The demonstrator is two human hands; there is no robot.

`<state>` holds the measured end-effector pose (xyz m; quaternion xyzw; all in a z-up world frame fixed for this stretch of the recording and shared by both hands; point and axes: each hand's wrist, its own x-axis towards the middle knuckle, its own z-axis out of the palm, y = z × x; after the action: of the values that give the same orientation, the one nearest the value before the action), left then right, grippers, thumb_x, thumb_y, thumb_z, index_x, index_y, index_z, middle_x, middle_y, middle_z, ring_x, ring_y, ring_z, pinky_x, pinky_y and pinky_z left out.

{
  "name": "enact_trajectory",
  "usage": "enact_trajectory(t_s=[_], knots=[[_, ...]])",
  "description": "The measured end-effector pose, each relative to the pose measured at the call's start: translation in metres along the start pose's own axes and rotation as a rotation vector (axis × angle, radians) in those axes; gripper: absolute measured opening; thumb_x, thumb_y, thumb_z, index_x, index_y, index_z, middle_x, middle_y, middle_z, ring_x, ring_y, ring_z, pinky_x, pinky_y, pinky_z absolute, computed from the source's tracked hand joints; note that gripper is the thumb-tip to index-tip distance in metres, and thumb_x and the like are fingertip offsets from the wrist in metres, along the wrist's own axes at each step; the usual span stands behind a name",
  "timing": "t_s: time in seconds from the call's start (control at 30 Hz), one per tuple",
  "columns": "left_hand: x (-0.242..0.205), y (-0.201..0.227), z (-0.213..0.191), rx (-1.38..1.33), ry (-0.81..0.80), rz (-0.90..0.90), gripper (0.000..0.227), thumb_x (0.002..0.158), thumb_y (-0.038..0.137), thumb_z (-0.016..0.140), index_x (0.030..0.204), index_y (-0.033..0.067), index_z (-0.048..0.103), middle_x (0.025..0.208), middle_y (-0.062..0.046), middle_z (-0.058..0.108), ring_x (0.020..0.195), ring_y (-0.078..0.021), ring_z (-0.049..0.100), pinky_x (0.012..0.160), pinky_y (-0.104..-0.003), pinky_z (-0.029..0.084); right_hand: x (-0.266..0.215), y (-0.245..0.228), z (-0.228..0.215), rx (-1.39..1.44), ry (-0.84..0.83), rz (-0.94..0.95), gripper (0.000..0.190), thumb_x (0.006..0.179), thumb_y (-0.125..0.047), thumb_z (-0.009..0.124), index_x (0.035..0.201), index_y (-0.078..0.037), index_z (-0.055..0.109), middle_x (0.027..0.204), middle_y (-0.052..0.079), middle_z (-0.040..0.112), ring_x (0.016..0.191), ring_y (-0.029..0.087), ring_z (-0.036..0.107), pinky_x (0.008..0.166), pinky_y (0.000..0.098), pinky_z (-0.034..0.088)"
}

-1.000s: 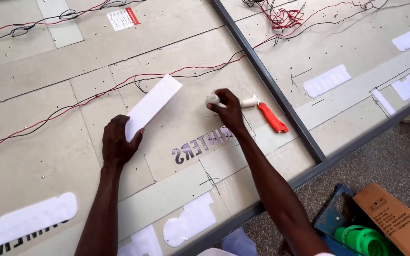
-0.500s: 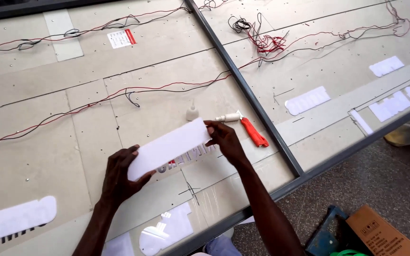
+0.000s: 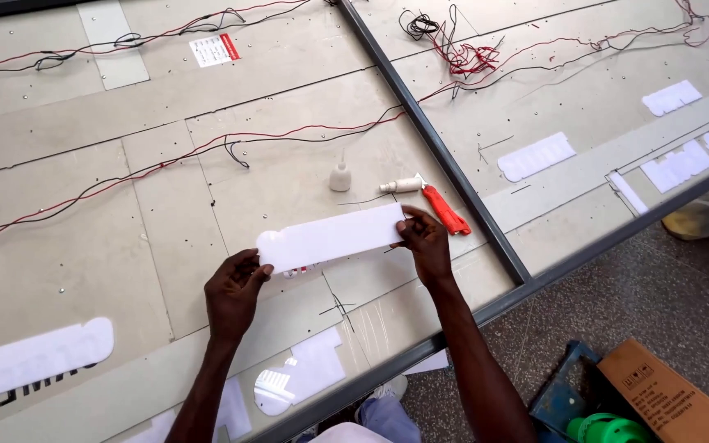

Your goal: Cutting out individual letters from a sheet of material using a utility knife and peeling away the excess.

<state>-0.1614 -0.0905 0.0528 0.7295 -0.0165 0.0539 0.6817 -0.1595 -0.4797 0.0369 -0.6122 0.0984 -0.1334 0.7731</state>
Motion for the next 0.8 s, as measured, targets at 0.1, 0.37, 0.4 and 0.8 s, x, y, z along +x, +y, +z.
enact_trajectory(t_s=[0.1, 0.37, 0.4, 0.8], knots=[[-0.001, 0.014, 0.005, -0.121, 0.081, -0.139, 0.04, 0.1, 0.005, 0.089, 0.134, -0.0064, 0.072, 0.105, -0.02, 0.075, 0.09, -0.0222, 0.079, 0.085, -0.034, 0.073, 0.002, 0.005, -0.001, -0.005, 0.02, -0.004, 0.05, 0.105, -0.009, 0.084, 0.145, 0.01, 0.061, 0.097, 0.016, 0.075, 0.083, 0.023, 0.082, 0.076, 0.041, 0.077], [0.006, 0.013, 0.024, -0.191, 0.122, -0.241, 0.029, 0.106, 0.003, 0.081, 0.132, -0.0079, 0.076, 0.109, -0.021, 0.075, 0.103, -0.0242, 0.078, 0.097, -0.039, 0.069, 0.025, -0.028, 0.005, -0.235, -0.018, -0.021, 0.049, 0.098, -0.015, 0.093, 0.14, 0.004, 0.077, 0.116, 0.018, 0.078, 0.104, 0.021, 0.077, 0.089, 0.0374, 0.073], [0.001, 0.013, 0.024, -0.195, 0.092, -0.26, 0.034, 0.105, 0.0, 0.08, 0.137, -0.0096, 0.075, 0.113, -0.022, 0.073, 0.109, -0.0242, 0.075, 0.1, -0.039, 0.068, 0.025, -0.022, -0.005, -0.31, -0.043, -0.001, 0.051, 0.096, -0.013, 0.094, 0.142, 0.001, 0.078, 0.122, 0.02, 0.077, 0.11, 0.022, 0.075, 0.092, 0.0379, 0.071], [0.002, -0.022, 0.027, 0.164, 0.07, -0.136, 0.041, 0.102, 0.0, 0.084, 0.142, -0.0025, 0.077, 0.116, -0.017, 0.071, 0.113, -0.0226, 0.069, 0.103, -0.038, 0.059, 0.061, 0.013, -0.028, -0.541, -0.168, 0.044, 0.041, 0.093, -0.005, 0.088, 0.135, -0.004, 0.085, 0.112, 0.014, 0.081, 0.106, 0.021, 0.071, 0.094, 0.0378, 0.06]])
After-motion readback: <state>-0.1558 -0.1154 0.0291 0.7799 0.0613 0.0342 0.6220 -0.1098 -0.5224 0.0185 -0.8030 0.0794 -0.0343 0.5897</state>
